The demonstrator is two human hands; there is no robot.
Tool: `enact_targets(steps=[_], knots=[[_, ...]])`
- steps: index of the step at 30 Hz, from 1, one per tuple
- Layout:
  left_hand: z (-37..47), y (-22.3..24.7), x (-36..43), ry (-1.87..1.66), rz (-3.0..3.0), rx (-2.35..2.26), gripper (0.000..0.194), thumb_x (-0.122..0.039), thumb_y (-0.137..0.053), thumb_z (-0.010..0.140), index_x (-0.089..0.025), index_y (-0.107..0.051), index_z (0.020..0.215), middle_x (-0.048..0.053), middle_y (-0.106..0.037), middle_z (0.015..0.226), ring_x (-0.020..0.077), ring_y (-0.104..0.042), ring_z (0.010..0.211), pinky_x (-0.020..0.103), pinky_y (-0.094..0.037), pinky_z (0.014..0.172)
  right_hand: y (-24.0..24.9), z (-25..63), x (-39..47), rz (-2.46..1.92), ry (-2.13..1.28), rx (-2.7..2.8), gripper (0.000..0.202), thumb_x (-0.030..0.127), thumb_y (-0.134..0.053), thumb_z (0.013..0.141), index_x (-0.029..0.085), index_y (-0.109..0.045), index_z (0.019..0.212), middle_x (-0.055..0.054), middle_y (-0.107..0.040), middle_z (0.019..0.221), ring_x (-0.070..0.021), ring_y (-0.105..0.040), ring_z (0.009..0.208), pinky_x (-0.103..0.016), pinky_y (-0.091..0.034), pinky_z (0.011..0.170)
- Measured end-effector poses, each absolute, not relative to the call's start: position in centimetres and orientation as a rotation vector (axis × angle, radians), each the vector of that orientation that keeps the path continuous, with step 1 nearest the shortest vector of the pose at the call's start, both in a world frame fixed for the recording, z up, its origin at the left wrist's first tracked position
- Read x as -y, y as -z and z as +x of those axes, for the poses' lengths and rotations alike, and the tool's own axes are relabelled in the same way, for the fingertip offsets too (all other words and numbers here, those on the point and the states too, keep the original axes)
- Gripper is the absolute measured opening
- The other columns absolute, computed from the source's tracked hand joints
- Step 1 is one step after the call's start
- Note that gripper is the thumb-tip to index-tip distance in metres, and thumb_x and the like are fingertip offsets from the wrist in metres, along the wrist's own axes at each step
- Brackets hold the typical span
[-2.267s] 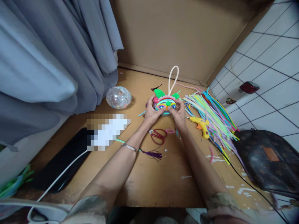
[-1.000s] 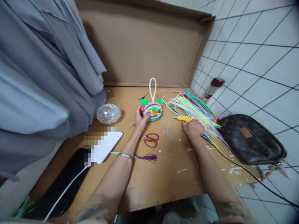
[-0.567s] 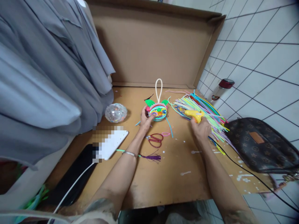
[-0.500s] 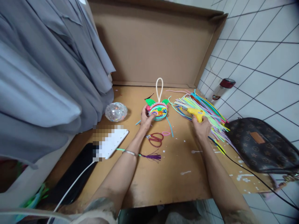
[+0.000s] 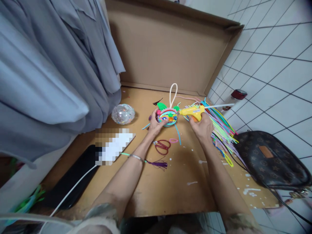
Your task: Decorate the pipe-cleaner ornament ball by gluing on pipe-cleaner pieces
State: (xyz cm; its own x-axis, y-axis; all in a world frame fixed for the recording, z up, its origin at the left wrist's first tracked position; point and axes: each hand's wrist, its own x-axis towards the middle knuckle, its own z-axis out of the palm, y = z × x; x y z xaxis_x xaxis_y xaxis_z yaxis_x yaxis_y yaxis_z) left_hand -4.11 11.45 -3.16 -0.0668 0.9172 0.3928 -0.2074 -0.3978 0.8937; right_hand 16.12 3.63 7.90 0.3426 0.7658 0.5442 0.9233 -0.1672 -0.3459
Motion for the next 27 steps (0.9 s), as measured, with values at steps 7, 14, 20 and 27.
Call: enact_targets(steps=[7, 14, 20, 27], knots=[[-3.9, 2.6, -11.1, -1.603, 1.303, -0.894, 0.109, -0.052, -0.095, 0.053, -0.024, -0.046, 0.146, 0.015, -0.054, 0.146, 0.034, -0.055, 0.136, 0.049, -0.041, 0.119, -8.3, 14.5, -4.4, -1.912, 0.358, 1.619, 0.037, 0.046, -0.057, 0.084, 0.017, -0.063, 0.106, -0.014, -0.069, 0.105, -0.0304, -0.062, 0.097, -0.036, -0.043, 0.078], [-4.1, 2.5, -10.9, -1.601, 1.399, -0.935, 0.106, -0.05, -0.094, 0.057, -0.024, -0.045, 0.147, 0.016, -0.056, 0.145, 0.0345, -0.057, 0.134, 0.049, -0.042, 0.118, -8.8, 14.0, -4.6, -1.891, 0.391, 1.685, 0.037, 0.044, -0.058, 0.084, 0.016, -0.063, 0.108, -0.015, -0.069, 0.106, -0.0305, -0.062, 0.096, -0.038, -0.043, 0.079], [-4.2, 3.2, -11.4, -1.604, 1.465, -0.954, 0.101, -0.057, -0.089, 0.064, -0.025, -0.044, 0.149, 0.015, -0.055, 0.146, 0.0352, -0.055, 0.136, 0.053, -0.04, 0.12, -9.2, 13.9, -4.4, -1.871, 0.524, 1.717, 0.036, 0.042, -0.055, 0.084, 0.016, -0.063, 0.107, -0.014, -0.069, 0.103, -0.0282, -0.061, 0.091, -0.036, -0.04, 0.076], [-4.3, 3.8, -11.8, -1.601, 1.486, -0.921, 0.102, -0.062, -0.087, 0.066, -0.027, -0.041, 0.15, 0.016, -0.052, 0.149, 0.0364, -0.053, 0.138, 0.056, -0.04, 0.12, -9.3, 13.7, -4.1, -1.87, 0.593, 1.761, 0.032, 0.04, -0.053, 0.086, 0.016, -0.062, 0.106, -0.014, -0.068, 0.102, -0.0276, -0.059, 0.088, -0.036, -0.035, 0.076]])
